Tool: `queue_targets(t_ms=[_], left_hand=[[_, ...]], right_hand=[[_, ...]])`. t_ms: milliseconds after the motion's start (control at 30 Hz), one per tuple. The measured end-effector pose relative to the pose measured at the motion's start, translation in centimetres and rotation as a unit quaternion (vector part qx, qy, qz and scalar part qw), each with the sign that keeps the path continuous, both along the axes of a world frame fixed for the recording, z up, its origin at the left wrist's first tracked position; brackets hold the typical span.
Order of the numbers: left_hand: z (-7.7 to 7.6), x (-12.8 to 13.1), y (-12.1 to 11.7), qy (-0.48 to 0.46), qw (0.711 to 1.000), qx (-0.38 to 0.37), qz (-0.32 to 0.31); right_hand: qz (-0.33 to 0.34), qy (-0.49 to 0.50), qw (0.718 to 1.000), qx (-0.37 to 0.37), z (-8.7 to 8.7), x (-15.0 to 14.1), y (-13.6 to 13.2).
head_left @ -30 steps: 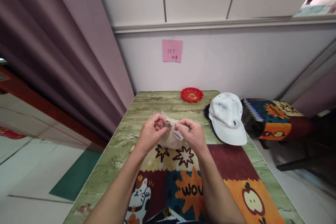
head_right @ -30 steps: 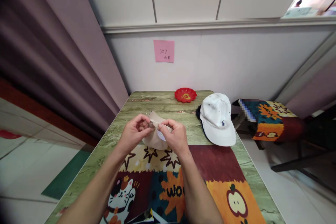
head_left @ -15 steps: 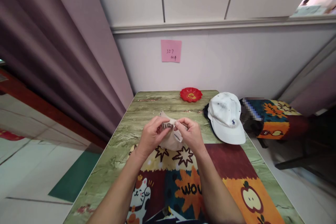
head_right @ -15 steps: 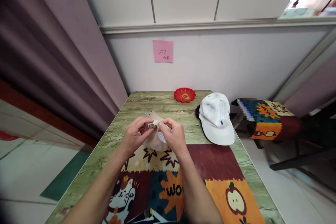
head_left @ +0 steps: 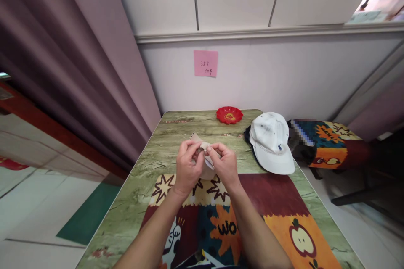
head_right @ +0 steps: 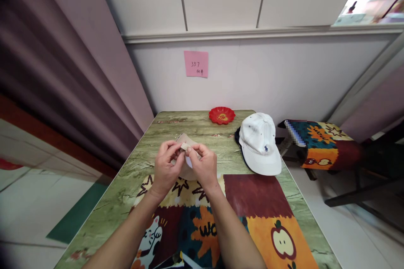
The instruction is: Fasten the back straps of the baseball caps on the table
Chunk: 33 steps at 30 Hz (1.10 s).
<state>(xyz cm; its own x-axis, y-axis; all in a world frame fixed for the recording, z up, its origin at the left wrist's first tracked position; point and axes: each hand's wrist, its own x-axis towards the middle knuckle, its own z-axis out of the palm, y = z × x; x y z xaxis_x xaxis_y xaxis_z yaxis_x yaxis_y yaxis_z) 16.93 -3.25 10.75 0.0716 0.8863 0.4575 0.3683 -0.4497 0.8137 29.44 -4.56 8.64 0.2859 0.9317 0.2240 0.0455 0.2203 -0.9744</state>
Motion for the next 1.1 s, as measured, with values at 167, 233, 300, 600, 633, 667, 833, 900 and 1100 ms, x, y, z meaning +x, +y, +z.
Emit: queue_targets(t_ms=[167, 233, 300, 600, 633, 667, 833, 900, 1100], left_hand=[[-0.9, 0.4, 0.4, -0.141, 0.983, -0.113, -0.021], [-1.0, 0.0, 0.9, -0.241, 0.95, -0.197, -0.015], [-0.9, -0.6, 1.3, -0.319, 0.905, -0.279, -0.029], [-0.5, -1.6, 2.4, -0.406, 0.821, -0.399, -0.05], [-0.6, -1.5, 2.4, -0.406, 0.821, -0.399, -0.05], [-0.6, -1.4, 2.3, -0.406, 0.821, -0.398, -0.052], [-0.7, -1.0, 2.0, -0.401, 0.826, -0.391, -0.061], [-0.7, -0.9, 1.9, -0.395, 0.831, -0.386, -0.064], [-0.6, -1.3, 1.9, -0.366, 0.844, -0.384, -0.08]], right_hand=[[-0.001, -0.002, 1.0, 0.009, -0.5, -0.2, 0.2], [0.001, 0.009, 1.0, 0.007, -0.6, 0.2, 0.3], [-0.008, 0.022, 1.0, 0.002, -0.7, 0.8, 0.5], [-0.049, -0.119, 0.992, 0.006, -0.2, 1.7, 0.2], [-0.052, -0.126, 0.991, 0.001, -0.2, 1.5, 0.2], [-0.053, -0.131, 0.99, -0.006, -0.2, 1.3, 0.2], [-0.054, -0.149, 0.987, -0.033, -0.2, 1.0, 0.2], [-0.051, -0.156, 0.985, -0.043, -0.3, 1.0, 0.2], [0.002, -0.147, 0.988, -0.034, -0.4, 1.7, 0.3]])
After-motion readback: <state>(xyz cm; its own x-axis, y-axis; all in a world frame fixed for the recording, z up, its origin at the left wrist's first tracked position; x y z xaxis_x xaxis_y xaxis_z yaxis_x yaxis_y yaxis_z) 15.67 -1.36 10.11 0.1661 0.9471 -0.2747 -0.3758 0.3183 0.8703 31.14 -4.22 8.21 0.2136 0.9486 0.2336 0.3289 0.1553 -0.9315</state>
